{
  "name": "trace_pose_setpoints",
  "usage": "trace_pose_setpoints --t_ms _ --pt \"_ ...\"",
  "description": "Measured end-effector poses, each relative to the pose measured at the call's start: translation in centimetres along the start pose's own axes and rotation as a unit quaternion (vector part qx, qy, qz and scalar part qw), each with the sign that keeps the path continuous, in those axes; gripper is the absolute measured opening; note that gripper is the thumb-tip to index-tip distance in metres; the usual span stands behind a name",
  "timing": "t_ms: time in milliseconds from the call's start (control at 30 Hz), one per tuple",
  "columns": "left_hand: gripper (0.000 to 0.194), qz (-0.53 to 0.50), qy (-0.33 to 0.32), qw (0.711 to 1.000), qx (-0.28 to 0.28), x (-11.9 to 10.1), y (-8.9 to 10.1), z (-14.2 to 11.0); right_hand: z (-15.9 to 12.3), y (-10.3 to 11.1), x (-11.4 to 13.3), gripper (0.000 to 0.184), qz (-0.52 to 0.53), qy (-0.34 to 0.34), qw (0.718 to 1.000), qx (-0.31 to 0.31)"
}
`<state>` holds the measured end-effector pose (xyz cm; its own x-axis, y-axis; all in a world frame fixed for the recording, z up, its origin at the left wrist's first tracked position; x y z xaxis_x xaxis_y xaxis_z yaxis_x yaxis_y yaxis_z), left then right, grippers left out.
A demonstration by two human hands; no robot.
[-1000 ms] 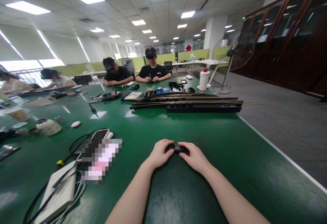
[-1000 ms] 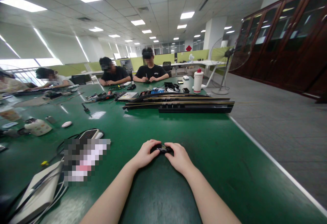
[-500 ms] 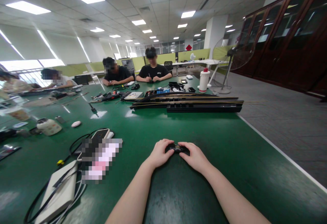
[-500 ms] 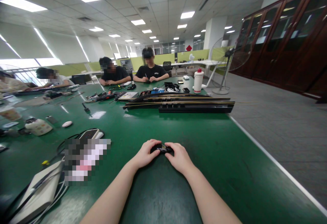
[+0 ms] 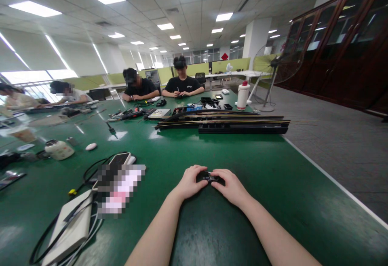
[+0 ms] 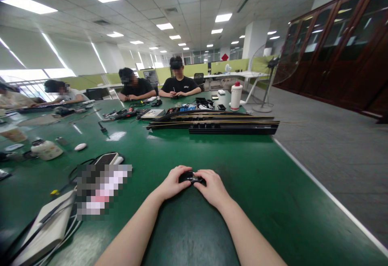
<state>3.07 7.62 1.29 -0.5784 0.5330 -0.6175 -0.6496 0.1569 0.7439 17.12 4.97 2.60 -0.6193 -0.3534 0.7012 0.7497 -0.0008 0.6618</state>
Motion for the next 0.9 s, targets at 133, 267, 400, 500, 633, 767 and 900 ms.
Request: trace_pose_setpoints --t_ms 133,267,400,500,633,767,900 --pt "0.045 0.008 -0.005 1.000 0.004 0.1 -0.1 0.0 0.0 0.0 -0.1 0.023 -0.001 -0.006 1.000 -0.003" --pt "0.040 0.012 -0.007 1.000 0.006 0.1 -0.1 0.0 0.1 0.0 -0.1 0.021 0.010 -0.007 1.000 -0.009" --pt "0.039 0.016 -0.007 1.000 0.007 0.1 -0.1 0.0 0.1 0.2 -0.4 0.020 0.041 -0.016 0.999 -0.022" --pt "0.039 0.018 -0.006 1.000 0.005 0.0 -0.1 0.0 0.1 0.4 -0.6 0.020 0.071 -0.030 0.996 -0.035" --pt "0.038 0.019 -0.004 1.000 0.007 -0.1 0.0 0.0 0.0 0.6 -1.3 0.021 0.100 -0.066 0.991 -0.053" --pt "0.038 0.021 -0.004 1.000 0.009 -0.1 0.0 0.0 0.0 0.7 -1.9 0.023 0.128 -0.091 0.985 -0.069" --pt "0.039 0.026 -0.004 1.000 0.011 -0.2 0.1 0.0 0.3 0.6 -2.3 0.024 0.169 -0.091 0.978 -0.083"
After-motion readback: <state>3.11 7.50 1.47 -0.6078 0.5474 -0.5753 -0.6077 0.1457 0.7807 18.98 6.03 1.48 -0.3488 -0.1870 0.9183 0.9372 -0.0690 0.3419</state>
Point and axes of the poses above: each hand's wrist, its own z-axis towards the middle knuckle, its own y-axis out of the back of the hand, x = y × z, the point moved 7 cm from there along z, towards the middle knuckle, and after that the axes turned 1 degree about -y, right-handed, at the moved point
